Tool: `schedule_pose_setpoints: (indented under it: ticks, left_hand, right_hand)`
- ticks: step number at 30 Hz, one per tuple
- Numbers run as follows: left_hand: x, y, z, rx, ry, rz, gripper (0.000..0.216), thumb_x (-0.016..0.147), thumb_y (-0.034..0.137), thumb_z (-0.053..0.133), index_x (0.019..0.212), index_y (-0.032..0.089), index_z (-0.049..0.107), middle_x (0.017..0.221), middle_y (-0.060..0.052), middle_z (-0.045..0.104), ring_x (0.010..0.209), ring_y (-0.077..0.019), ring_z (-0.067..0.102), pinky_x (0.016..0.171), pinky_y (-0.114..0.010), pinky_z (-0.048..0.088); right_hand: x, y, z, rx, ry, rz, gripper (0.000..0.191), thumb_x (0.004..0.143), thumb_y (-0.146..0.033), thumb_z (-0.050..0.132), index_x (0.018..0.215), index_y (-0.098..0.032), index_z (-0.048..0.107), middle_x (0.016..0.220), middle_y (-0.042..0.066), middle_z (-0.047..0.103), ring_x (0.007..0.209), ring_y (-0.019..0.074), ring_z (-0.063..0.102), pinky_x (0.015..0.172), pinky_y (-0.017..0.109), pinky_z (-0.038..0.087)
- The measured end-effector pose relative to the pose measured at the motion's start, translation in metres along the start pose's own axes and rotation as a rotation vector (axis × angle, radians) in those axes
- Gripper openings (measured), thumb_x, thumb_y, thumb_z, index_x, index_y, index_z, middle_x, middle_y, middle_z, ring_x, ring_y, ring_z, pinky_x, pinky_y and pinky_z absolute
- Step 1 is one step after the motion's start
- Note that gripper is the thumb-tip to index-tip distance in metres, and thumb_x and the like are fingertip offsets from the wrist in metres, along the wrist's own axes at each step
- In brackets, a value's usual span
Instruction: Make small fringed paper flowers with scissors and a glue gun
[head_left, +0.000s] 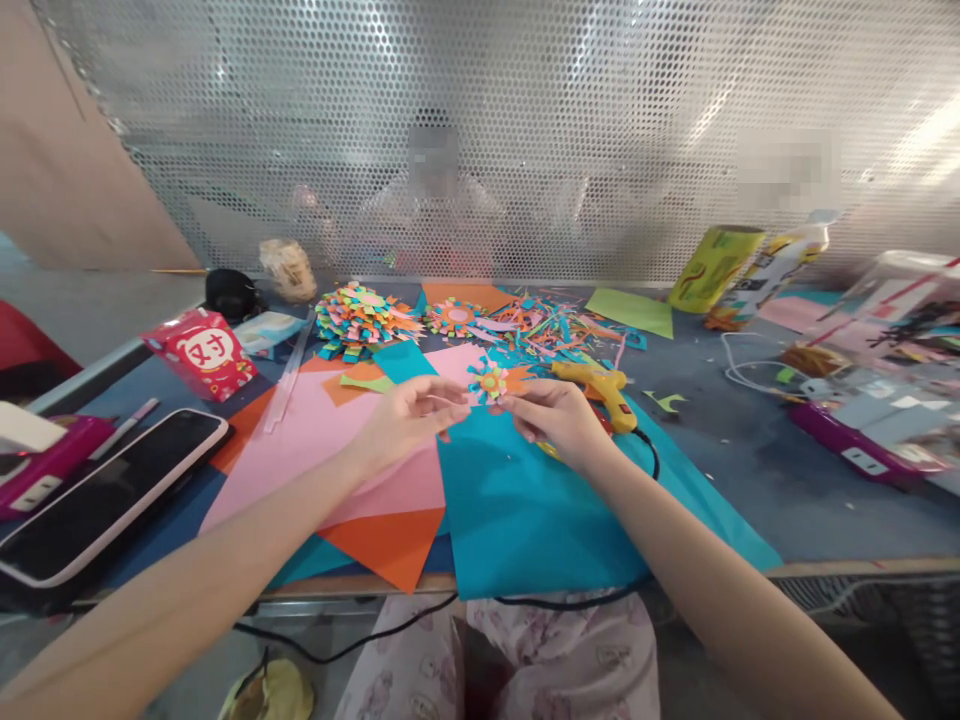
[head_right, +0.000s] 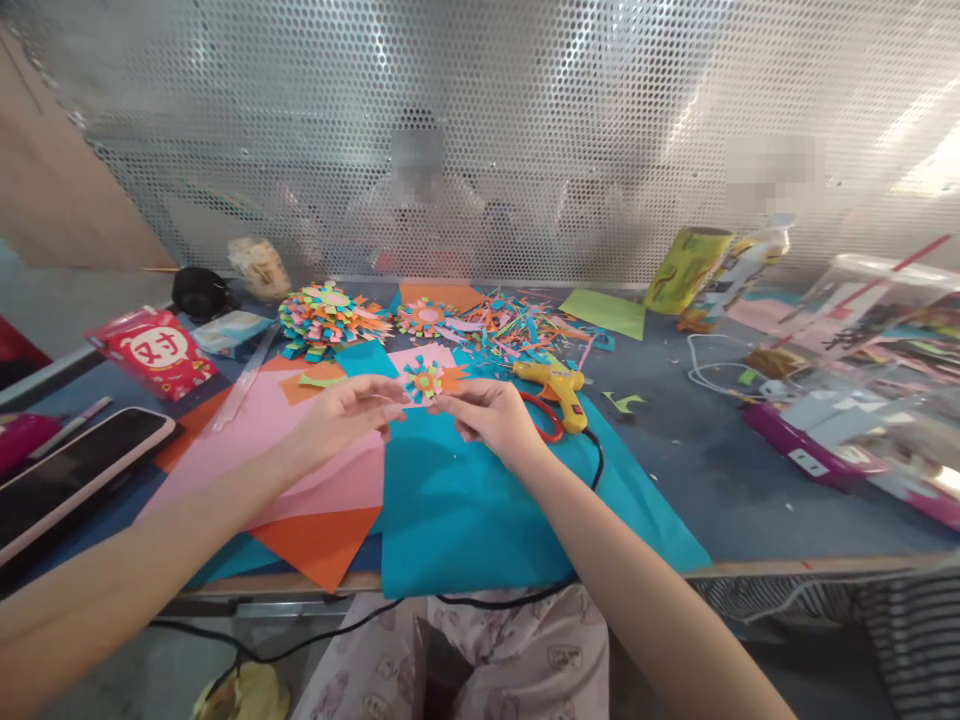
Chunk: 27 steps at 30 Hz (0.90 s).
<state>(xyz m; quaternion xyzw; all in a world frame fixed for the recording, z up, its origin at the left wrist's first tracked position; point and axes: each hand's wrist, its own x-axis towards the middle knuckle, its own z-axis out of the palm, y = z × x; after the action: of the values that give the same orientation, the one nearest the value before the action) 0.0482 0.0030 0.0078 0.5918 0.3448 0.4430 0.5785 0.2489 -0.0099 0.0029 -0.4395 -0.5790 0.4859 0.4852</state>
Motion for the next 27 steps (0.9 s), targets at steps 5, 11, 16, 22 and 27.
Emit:
schedule_pose_setpoints:
  ticks: [5, 11, 16, 22, 27]
  left_hand:
    - [-0.002, -0.005, 0.011, 0.083, 0.050, 0.072, 0.028, 0.065, 0.034, 0.078, 0.076, 0.015, 0.060, 0.062, 0.004, 0.059, 0.051, -0.0082, 0.053, 0.051, -0.022, 0.045]
    - [-0.001, -0.005, 0.002, 0.259, -0.008, 0.058, 0.027, 0.067, 0.037, 0.073, 0.068, 0.015, 0.057, 0.063, 0.002, 0.057, 0.056, -0.0096, 0.053, 0.053, -0.023, 0.043]
    - [-0.001, -0.003, 0.005, 0.381, -0.057, 0.069, 0.015, 0.065, 0.027, 0.068, 0.068, 0.015, 0.059, 0.067, 0.001, 0.058, 0.061, -0.0100, 0.053, 0.055, -0.022, 0.042]
    - [0.001, -0.004, 0.005, 0.376, -0.179, 0.028, 0.012, 0.064, 0.024, 0.067, 0.065, 0.016, 0.058, 0.065, 0.002, 0.058, 0.062, -0.0098, 0.053, 0.055, -0.021, 0.041]
    - [0.003, -0.003, -0.001, 0.308, -0.107, -0.008, 0.017, 0.066, 0.029, 0.069, 0.074, 0.015, 0.062, 0.071, 0.000, 0.062, 0.057, -0.0092, 0.053, 0.053, -0.022, 0.042]
  right_hand:
    - [-0.002, 0.001, 0.003, -0.078, -0.062, -0.027, 0.039, 0.062, -0.056, 0.076, 0.067, -0.017, 0.072, 0.045, -0.003, 0.052, 0.036, 0.0067, 0.037, 0.038, 0.025, 0.029]
    - [-0.004, 0.001, 0.000, -0.228, 0.039, -0.119, 0.037, 0.069, -0.051, 0.074, 0.088, -0.020, 0.071, 0.084, 0.005, 0.071, 0.067, 0.0160, 0.061, 0.056, 0.028, 0.045]
    - [0.000, -0.002, 0.003, -0.312, -0.015, -0.177, 0.039, 0.066, -0.043, 0.074, 0.098, -0.021, 0.064, 0.095, 0.006, 0.071, 0.082, 0.0198, 0.064, 0.066, 0.031, 0.048]
    - [0.003, -0.007, 0.001, -0.321, -0.095, -0.157, 0.026, 0.067, -0.033, 0.072, 0.089, -0.020, 0.067, 0.081, 0.003, 0.069, 0.075, 0.0174, 0.061, 0.064, 0.030, 0.043]
    - [0.005, -0.003, -0.005, -0.190, -0.110, -0.106, 0.030, 0.062, -0.035, 0.078, 0.087, -0.020, 0.068, 0.080, 0.002, 0.069, 0.076, 0.0175, 0.063, 0.070, 0.032, 0.048]
